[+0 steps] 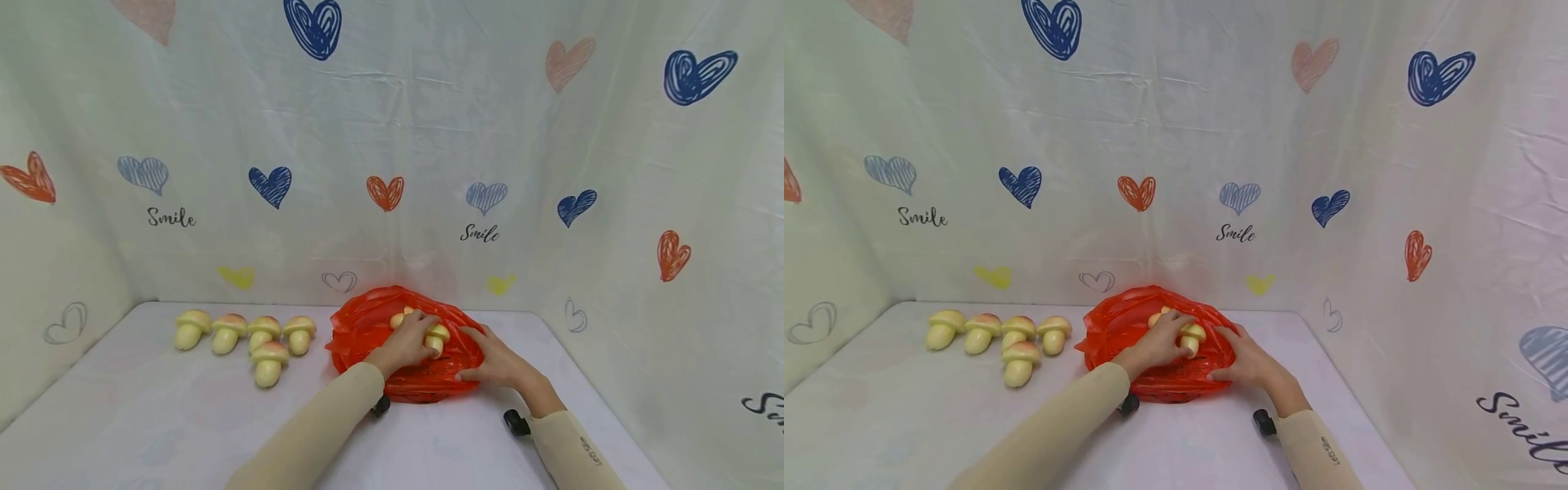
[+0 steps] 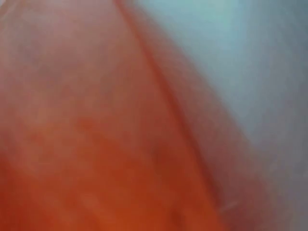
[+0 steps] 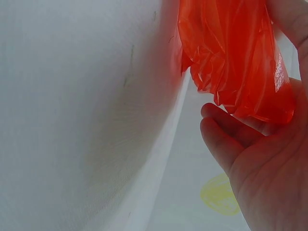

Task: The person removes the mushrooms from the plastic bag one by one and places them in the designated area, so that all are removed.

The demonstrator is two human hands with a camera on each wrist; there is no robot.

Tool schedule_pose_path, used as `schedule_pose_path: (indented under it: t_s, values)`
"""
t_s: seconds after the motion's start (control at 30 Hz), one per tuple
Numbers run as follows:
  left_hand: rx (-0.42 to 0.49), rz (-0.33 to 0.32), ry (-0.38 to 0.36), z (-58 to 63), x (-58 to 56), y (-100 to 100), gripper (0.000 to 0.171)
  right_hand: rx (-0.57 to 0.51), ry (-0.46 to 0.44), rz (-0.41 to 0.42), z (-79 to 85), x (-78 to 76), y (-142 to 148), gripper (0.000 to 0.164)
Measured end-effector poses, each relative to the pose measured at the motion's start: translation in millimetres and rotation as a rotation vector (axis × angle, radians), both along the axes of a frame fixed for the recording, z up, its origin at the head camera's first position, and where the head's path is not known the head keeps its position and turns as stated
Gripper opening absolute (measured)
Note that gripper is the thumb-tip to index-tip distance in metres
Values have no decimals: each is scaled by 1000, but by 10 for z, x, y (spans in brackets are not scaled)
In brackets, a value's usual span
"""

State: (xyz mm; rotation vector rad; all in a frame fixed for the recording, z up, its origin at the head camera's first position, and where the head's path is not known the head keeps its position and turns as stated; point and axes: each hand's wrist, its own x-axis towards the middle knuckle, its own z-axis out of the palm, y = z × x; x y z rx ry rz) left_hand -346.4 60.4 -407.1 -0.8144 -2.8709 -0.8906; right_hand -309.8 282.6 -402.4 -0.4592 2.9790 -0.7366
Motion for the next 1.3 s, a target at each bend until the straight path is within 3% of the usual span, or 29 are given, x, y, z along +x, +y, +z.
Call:
schedule_pose_path:
  t_s: [0.37, 0.67, 1.3]
  values:
    - [24, -6, -57, -18, 23, 38, 64, -4, -10, -11, 11, 16, -20, 94]
    - [8, -46, -36, -6, 48, 56, 63, -2, -20, -12, 13, 17, -31, 94]
    - [83, -16, -95, -5, 78, 102, 62, -1, -8, 8, -4, -2, -15, 95]
